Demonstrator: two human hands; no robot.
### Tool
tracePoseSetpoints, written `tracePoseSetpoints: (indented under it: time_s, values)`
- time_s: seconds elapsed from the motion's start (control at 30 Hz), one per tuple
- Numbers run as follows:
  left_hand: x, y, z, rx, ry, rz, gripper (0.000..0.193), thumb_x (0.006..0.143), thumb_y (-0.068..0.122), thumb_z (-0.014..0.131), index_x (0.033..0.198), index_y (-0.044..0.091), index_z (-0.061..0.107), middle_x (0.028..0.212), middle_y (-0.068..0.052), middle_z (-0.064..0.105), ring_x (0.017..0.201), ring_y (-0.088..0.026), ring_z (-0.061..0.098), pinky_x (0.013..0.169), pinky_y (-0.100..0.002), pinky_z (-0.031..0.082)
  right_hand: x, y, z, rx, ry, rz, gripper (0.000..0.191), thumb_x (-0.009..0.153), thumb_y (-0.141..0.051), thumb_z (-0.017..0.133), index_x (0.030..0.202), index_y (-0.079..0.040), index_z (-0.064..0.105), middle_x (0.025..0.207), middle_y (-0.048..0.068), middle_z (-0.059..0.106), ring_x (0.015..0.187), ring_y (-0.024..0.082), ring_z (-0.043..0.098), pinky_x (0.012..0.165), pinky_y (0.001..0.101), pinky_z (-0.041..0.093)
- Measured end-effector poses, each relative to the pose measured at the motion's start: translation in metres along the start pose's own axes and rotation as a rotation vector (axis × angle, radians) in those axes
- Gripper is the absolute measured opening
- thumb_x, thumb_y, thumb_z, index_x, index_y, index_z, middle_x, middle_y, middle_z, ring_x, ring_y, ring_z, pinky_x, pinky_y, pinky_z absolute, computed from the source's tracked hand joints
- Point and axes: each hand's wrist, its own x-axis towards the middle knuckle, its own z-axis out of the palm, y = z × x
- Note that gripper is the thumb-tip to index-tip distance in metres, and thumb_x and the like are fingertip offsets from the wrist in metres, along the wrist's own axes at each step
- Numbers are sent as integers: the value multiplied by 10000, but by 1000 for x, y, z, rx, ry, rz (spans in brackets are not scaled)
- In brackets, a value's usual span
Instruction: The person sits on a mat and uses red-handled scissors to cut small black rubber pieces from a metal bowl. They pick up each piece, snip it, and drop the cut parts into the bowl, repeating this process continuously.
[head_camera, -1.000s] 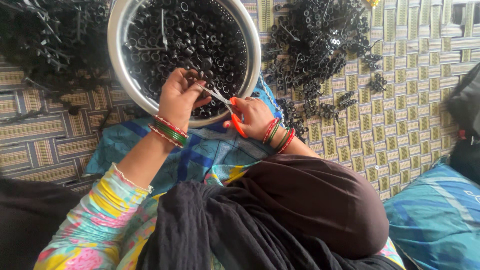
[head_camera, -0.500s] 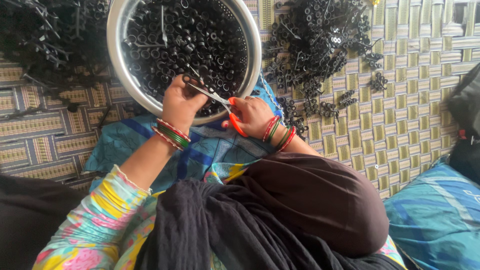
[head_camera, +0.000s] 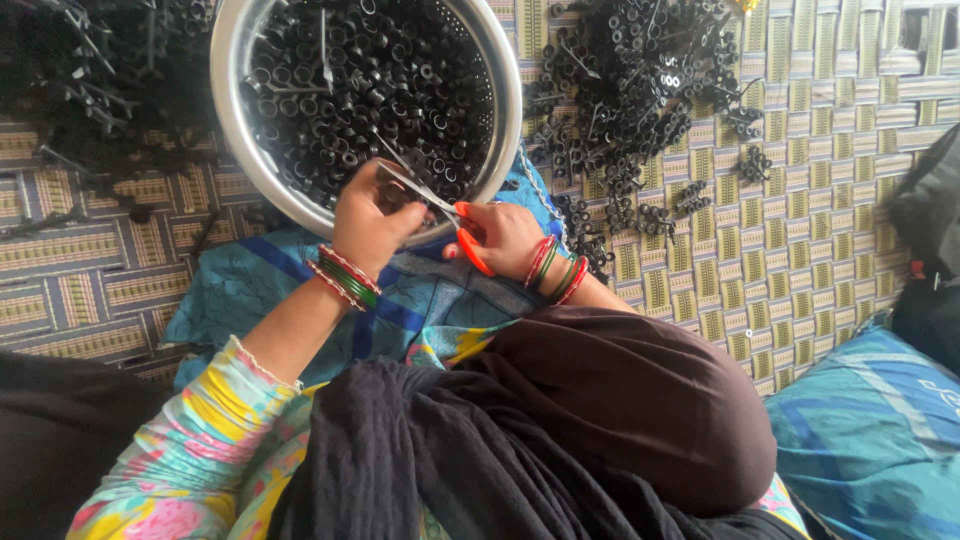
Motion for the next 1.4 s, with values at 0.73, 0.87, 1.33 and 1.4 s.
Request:
tracePoseSetpoints:
  time_s: [0.73,0.87,1.33,1.4]
  values:
    - [-3,-2,-15,175,-129,-110,282,818,-61,567,1082,28,612,945,-41,704,847,-119,720,754,-259,540,0,-2,5,-66,-77,239,431,814,-522,818,799,-100,733,630,93,639,587,288,636,556,408,461]
    - [1,8,-25,-123,-114,-291,246,893,-53,565,1115,44,607,904,-50,666,663,-120,560,573,-267,445,1,3,4,56,-150,358,421,862,-490,776,847,-71,733,622,102,626,549,240,598,550,393,445]
    - [8,7,-24,-87,-19,-84,176,961,-88,682,1027,61,617,935,-24,704,849,-95,689,766,-247,597,0,7,-2,152,-218,117,517,847,-492,752,1037,-23,645,709,127,633,656,318,634,608,428,457]
    - [6,4,-22,-65,-26,-114,181,948,-96,674,1004,61,603,922,-30,708,838,-96,697,762,-248,607,1,6,-1,139,-214,112,503,854,-482,772,1002,-21,637,707,123,627,649,313,629,602,428,453]
